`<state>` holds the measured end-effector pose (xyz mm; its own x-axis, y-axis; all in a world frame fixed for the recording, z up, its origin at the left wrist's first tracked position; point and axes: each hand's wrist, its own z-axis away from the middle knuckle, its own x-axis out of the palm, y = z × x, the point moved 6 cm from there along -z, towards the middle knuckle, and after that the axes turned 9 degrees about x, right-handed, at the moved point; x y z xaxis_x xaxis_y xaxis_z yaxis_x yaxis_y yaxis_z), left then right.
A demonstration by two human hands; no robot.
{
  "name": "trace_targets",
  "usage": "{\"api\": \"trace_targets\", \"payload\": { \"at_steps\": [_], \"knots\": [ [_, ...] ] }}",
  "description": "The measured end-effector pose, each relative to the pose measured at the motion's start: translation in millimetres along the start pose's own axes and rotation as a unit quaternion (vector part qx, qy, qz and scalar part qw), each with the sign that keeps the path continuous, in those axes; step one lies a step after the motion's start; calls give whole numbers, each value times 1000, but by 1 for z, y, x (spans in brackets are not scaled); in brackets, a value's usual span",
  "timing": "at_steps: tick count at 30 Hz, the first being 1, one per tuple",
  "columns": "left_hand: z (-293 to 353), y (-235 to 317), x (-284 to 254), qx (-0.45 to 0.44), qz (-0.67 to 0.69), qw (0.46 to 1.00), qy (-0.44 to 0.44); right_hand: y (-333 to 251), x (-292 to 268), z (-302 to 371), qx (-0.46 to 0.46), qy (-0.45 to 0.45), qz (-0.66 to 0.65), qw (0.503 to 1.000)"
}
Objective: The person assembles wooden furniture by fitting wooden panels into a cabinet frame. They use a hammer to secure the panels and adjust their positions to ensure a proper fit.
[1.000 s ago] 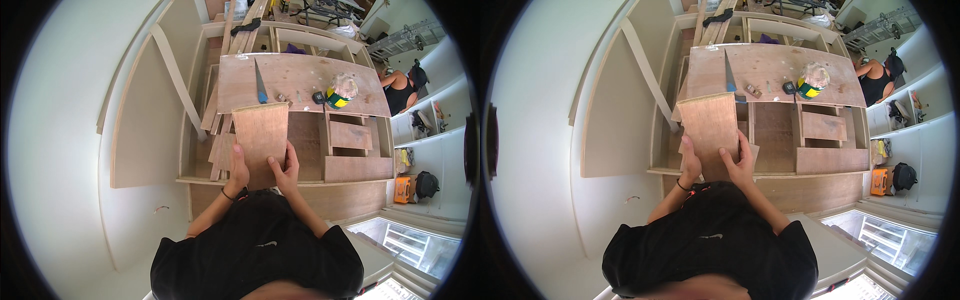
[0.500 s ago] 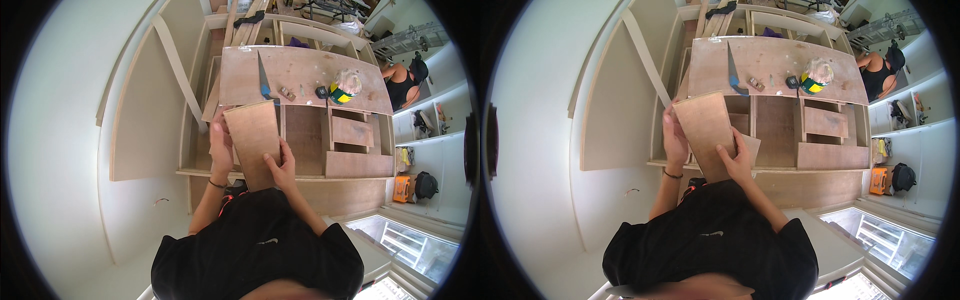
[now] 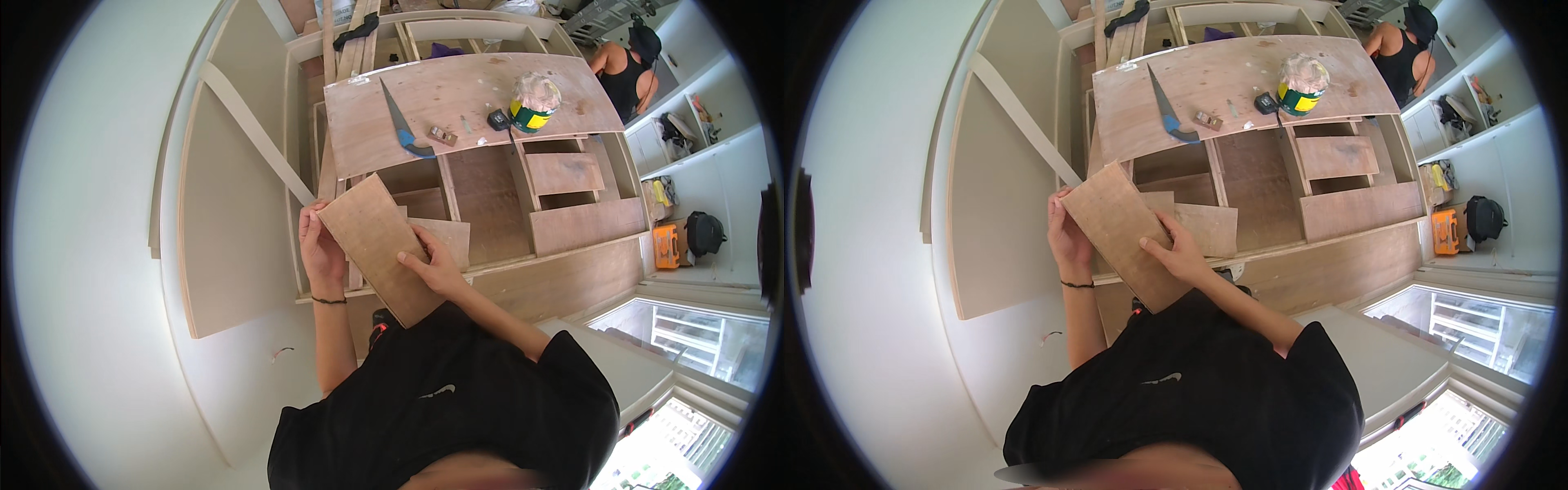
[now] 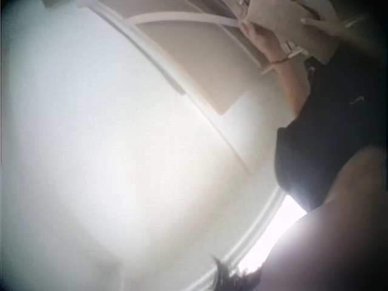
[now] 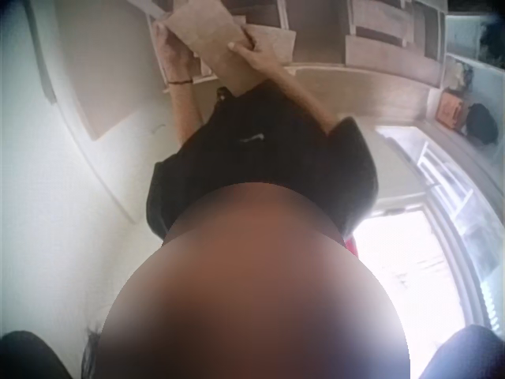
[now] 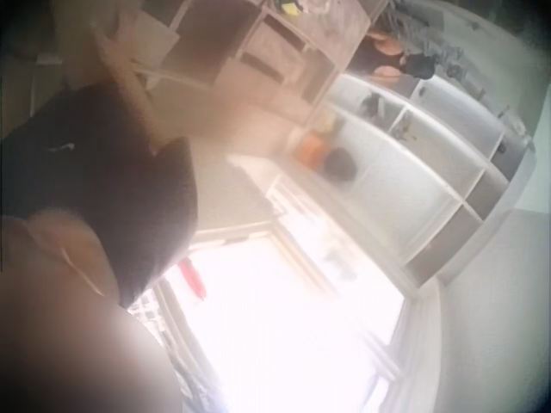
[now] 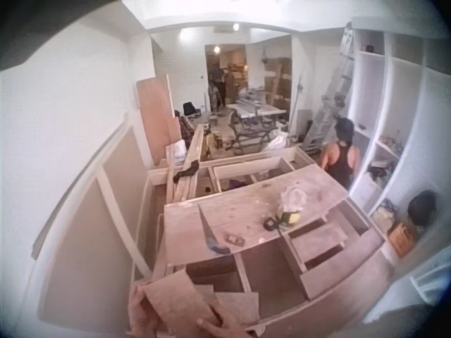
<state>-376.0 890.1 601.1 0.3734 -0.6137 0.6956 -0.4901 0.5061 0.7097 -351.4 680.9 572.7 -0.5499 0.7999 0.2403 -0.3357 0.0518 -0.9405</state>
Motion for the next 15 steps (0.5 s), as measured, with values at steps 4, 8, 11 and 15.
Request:
{"api": "trace_targets", "payload": {
  "at_steps": [4,8,11,15],
  "knots": [
    [-3,0,9,-14,5,1000,0,-4,0,2,-16,15,4,1000],
    [-4,-10,7,-30,9,999,41,-8,-3,0,-28,85,104,991],
    [-14,-30,-31,-45,25,990,132,-11,-8,-3,-55,132,223,964],
    [-34,-53,-140,-67,108,955,267,20,-41,-1,26,142,394,908]
  ]
}}
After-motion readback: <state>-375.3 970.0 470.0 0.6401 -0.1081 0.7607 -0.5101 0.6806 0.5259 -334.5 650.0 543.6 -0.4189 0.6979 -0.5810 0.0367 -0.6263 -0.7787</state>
